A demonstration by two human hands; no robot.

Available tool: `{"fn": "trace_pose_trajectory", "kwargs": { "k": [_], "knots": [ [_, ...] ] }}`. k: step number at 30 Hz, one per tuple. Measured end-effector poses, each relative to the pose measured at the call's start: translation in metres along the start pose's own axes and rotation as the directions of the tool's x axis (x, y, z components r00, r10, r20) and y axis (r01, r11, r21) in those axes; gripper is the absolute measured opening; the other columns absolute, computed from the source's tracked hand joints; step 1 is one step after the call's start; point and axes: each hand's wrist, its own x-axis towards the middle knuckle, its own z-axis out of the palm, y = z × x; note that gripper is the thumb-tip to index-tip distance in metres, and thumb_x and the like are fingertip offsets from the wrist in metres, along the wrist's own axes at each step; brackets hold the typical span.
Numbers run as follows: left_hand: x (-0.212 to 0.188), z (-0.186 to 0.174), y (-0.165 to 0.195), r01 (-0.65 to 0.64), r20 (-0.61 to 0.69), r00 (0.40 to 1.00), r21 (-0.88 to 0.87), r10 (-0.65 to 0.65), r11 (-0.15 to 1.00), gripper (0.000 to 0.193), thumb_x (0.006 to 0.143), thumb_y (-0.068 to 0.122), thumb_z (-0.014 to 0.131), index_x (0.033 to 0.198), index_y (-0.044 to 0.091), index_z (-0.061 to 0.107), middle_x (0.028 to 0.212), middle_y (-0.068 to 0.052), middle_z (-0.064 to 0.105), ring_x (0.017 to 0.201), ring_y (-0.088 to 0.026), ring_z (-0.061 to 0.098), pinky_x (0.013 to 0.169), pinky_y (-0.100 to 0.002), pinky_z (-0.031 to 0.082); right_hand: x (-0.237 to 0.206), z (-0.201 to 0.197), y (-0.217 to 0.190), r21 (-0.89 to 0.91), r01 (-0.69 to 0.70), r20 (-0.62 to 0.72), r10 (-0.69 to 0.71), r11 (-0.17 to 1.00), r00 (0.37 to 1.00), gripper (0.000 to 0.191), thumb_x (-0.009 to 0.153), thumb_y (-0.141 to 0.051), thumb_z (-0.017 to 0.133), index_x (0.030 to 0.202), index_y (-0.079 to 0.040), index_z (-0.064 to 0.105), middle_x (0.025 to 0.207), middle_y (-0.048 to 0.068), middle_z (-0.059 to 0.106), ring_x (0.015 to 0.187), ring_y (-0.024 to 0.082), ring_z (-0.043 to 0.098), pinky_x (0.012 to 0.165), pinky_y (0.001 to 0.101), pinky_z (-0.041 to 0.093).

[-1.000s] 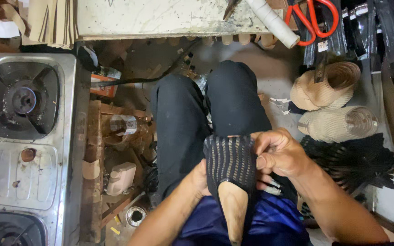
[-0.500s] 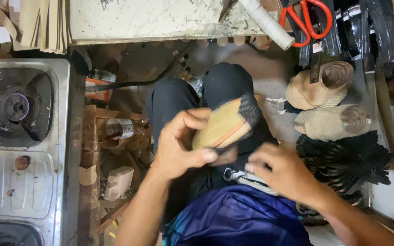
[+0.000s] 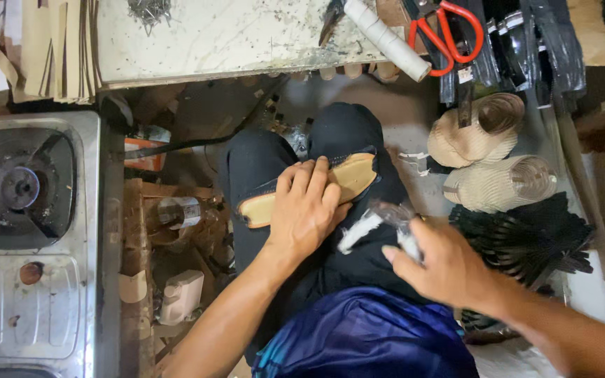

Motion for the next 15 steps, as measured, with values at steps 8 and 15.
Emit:
{"fn": "trace_pose_trajectory", "kwargs": {
  "k": [8, 15],
  "knots": [
    [-0.01, -0.002, 0.018, -0.001, -0.072, 0.997, 0.141, 0.011, 0.99, 0.021, 0.087, 0.023, 0.067, 0.097, 0.006, 0.064, 0.133, -0.022, 0.062, 0.122, -0.036, 0.06, 0.106, -0.049, 0.045, 0.071, -0.017, -0.005, 0.367, -0.207, 0.221, 0.131, 0.907, 0.966, 0.029, 0.086, -0.019, 0.066, 0.11, -0.003, 0.068, 0.097, 0.009, 0.066, 0.08, 0.017, 0.07, 0.062, 0.035, 0.066],
    [-0.018, -0.006, 0.028, -0.003, -0.066, 0.998, 0.245, 0.02, 0.969, 0.019, 0.09, 0.02, 0.058, 0.1, 0.005, 0.065, 0.133, -0.024, 0.062, 0.121, -0.036, 0.061, 0.107, -0.048, 0.045, 0.096, -0.048, -0.035, -0.063, -0.251, 0.458, 0.252, 0.966, 0.852, 0.024, 0.089, -0.021, 0.061, 0.106, -0.004, 0.062, 0.098, 0.009, 0.07, 0.083, 0.024, 0.073, 0.068, 0.0406, 0.064]
  ]
}}
